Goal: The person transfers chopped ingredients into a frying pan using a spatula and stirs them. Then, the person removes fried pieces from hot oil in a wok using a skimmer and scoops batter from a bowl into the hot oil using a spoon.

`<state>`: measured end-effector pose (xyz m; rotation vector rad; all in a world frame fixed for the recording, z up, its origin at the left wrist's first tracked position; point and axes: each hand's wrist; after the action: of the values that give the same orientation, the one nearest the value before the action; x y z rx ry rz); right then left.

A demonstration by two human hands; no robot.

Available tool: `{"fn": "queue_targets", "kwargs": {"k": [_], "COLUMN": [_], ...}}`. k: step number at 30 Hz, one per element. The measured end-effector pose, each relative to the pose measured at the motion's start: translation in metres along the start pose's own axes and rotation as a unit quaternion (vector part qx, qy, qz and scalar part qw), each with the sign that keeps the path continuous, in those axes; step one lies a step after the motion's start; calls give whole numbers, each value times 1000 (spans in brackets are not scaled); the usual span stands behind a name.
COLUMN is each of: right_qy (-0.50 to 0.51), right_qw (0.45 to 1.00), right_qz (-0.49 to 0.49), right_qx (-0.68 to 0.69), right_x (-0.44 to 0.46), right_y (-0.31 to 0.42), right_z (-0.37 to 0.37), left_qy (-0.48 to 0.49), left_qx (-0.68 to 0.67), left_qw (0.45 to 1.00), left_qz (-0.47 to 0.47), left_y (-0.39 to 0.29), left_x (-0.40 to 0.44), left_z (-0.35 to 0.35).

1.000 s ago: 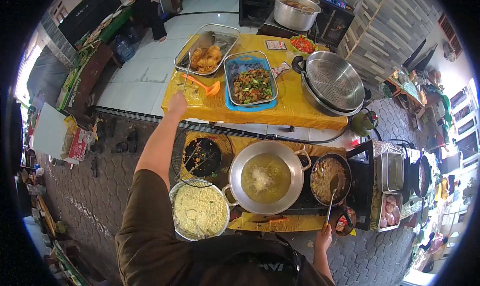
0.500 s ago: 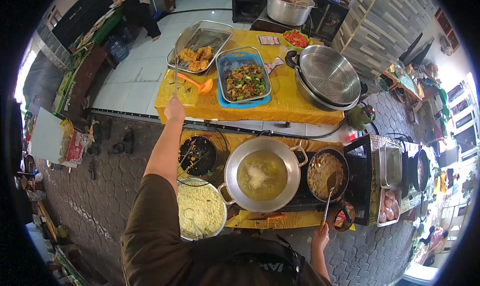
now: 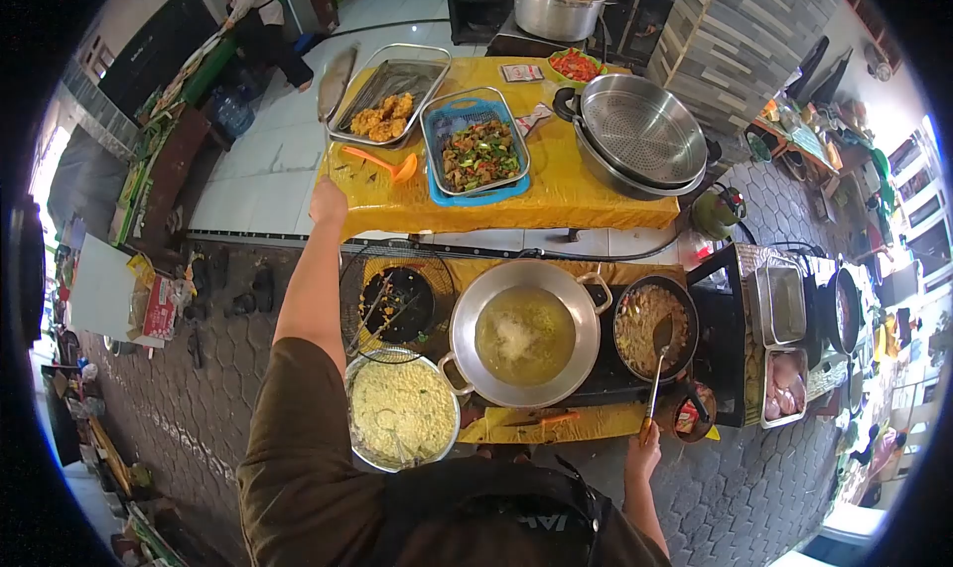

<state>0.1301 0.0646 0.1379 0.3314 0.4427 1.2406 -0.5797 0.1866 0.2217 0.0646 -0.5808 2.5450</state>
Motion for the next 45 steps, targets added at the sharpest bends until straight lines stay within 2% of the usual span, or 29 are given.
{"fn": "queue_targets", "kwargs": {"k": [2, 6, 8, 11, 13, 15, 16, 17, 18, 19, 21, 22, 25, 27, 30, 33, 35, 37, 39, 41, 45], "right_qy": [1, -6, -8, -16, -8, -22, -14, -22, -10, -9, 23, 22, 64, 100, 160, 166, 189, 147, 161, 169, 144], "right_qw": [1000, 1000, 999, 998, 998, 994, 996, 996, 999, 1000, 998, 997, 990, 978, 961, 951, 942, 958, 956, 964, 963], "right_qz": [-3, 22, 28, 50, 46, 47, 20, 28, 6, 4, -36, -48, -3, 71, 82, 109, 138, 145, 156, 157, 198], "right_qx": [-6, 2, 23, 31, 36, 100, 86, 80, 36, 20, -56, -57, -122, -171, -211, -237, -238, -201, -188, -129, -116], "right_x": [0, -2, -1, -8, -6, -5, -4, 2, -1, 4, 14, 14, 20, 26, 41, 62, 84, 103, 122, 141, 166], "right_y": [-12, -23, -26, -25, -24, -26, -23, -38, -13, -15, -22, -27, -36, -47, -55, -65, -71, -81, -89, -97, -90], "right_z": [-8, -10, -13, -8, -5, -5, 1, -1, 23, 31, 45, 54, 79, 87, 81, 62, 53, 48, 53, 66, 98], "left_qy": [-34, -5, -47, 1, -20, -45, -92, -111, 60, 134, 162, 167, 199, 212, 231, 276, 301, 343, 380, 400, 401], "left_qx": [-7, 8, 3, -4, 38, 137, 423, 382, 81, -342, -528, -545, -579, -545, -475, -397, -358, -336, -339, -329, -317], "left_qw": [999, 1000, 999, 1000, 998, 986, 852, 855, 976, 930, 831, 820, 790, 809, 845, 868, 879, 871, 855, 847, 855], "left_qz": [-2, -23, 3, -23, -40, -90, -293, -334, -193, 32, 66, 54, 32, 53, 84, 111, 90, 107, 96, 126, 94], "left_y": [10, 14, 14, 26, 33, 51, 80, 82, 64, 26, 0, -8, -5, -3, 4, -16, -30, -48, -69, -95, -116], "left_x": [5, 13, -4, -3, -4, 17, 49, 52, 47, 0, -45, -70, -145, -204, -288, -373, -423, -468, -508, -542, -596], "left_z": [-13, -2, -1, -3, -9, -29, -58, -53, -34, 9, 43, 60, 96, 117, 128, 138, 133, 123, 109, 101, 70]}}
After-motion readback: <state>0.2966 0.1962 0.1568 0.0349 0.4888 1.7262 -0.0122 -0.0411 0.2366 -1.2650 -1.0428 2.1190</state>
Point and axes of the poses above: each hand's wrist, its own x-axis towards the middle knuckle, its own z-axis out of the back of the hand, y = z × x, and after that the axes turned 2 degrees about -y, right-handed
